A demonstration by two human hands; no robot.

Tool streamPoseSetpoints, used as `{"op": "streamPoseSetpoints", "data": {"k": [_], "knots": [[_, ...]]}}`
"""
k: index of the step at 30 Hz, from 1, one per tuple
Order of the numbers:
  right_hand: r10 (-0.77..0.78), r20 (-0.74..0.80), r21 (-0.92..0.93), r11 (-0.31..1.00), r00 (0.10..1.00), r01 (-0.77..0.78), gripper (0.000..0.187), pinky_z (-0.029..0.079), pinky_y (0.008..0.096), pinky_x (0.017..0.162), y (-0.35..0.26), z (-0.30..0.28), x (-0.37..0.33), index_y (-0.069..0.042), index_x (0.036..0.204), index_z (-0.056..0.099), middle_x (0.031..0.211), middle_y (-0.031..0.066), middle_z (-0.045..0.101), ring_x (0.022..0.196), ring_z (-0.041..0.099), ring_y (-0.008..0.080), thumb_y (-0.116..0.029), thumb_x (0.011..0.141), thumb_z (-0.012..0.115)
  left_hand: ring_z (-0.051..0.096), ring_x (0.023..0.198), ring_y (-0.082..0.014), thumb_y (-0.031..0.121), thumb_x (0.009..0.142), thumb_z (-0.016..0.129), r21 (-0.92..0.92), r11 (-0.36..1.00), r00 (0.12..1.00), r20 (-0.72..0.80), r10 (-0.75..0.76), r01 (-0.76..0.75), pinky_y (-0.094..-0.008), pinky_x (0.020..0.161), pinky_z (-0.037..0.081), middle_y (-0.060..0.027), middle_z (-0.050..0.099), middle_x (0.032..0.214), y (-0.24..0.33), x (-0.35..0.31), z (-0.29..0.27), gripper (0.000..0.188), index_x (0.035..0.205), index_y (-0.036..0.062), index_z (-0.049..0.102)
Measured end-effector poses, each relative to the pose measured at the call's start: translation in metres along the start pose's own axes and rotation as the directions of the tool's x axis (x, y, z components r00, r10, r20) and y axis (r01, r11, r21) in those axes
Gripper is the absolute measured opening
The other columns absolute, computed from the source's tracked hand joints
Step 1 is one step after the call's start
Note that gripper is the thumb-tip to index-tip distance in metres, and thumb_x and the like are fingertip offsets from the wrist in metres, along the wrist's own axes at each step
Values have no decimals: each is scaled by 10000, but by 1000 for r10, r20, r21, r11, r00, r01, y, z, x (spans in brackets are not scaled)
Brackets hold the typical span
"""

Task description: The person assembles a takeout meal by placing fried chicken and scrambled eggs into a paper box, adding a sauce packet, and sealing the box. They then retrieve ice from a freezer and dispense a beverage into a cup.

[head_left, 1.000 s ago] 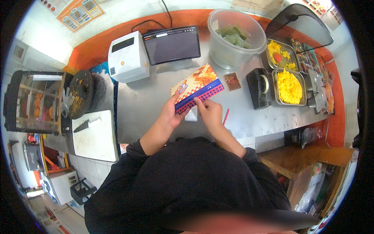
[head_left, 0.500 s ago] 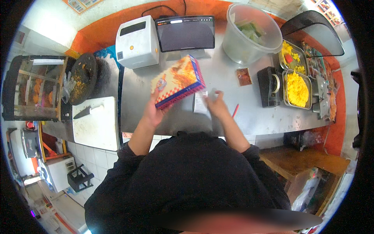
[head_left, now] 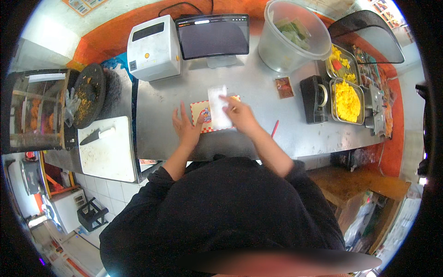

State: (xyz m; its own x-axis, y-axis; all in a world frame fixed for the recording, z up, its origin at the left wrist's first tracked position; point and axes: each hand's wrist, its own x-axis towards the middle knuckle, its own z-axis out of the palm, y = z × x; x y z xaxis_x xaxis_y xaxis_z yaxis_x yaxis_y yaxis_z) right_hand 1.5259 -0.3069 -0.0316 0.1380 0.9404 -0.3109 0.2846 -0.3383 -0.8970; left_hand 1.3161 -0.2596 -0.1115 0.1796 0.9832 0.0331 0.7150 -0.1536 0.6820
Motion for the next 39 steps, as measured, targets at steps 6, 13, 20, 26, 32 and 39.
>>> {"op": "streamPoseSetpoints", "data": {"k": [6,13,20,26,32,39], "knots": [[-129,-35,-428,898,991,102,438,506,368,712,47,-3,11,-144,1265,596,873,125,646,801,630,255,-211,841,685,131,1438,-375,593,778,640,369,890,926,352,132,-268,-746,1040,72,-131,229,1530,29,11,-6,675,1393,402,438],[-353,-779,-576,728,518,-371,739,460,448,896,118,-245,-49,53,1337,408,1137,264,592,1011,586,396,-448,856,660,102,1445,-381,617,738,662,364,888,923,357,145,-281,-767,1024,75,-128,183,1556,27,14,-6,715,1388,409,449],[498,-558,186,855,664,-484,782,476,296,418,139,-307,-41,-27,1308,387,687,86,530,480,554,171,-636,853,573,89,1448,-389,619,704,698,369,901,919,388,73,-228,-757,1035,81,-135,157,1567,26,17,-1,759,1390,422,441],[383,-601,101,907,702,-409,407,344,244,388,147,-308,-131,-97,1109,555,591,12,511,451,472,95,-423,886,654,121,1427,-435,510,666,778,331,912,919,380,106,-242,-724,1056,118,-177,161,1557,24,19,3,817,1400,403,438],[403,-678,192,904,614,-381,293,390,251,399,219,-263,-152,-33,850,634,546,28,524,411,476,111,-322,881,671,103,1439,-414,519,640,791,351,914,913,405,48,-204,-721,1061,108,-151,161,1567,41,18,-9,844,1399,403,441],[354,-683,97,911,639,-401,234,372,235,393,145,-232,-128,-55,810,649,524,-4,508,413,459,83,-277,885,663,81,1454,-383,643,543,785,388,871,894,434,116,-301,-754,1040,94,-122,157,1575,42,25,-22,953,1399,417,432]]}}
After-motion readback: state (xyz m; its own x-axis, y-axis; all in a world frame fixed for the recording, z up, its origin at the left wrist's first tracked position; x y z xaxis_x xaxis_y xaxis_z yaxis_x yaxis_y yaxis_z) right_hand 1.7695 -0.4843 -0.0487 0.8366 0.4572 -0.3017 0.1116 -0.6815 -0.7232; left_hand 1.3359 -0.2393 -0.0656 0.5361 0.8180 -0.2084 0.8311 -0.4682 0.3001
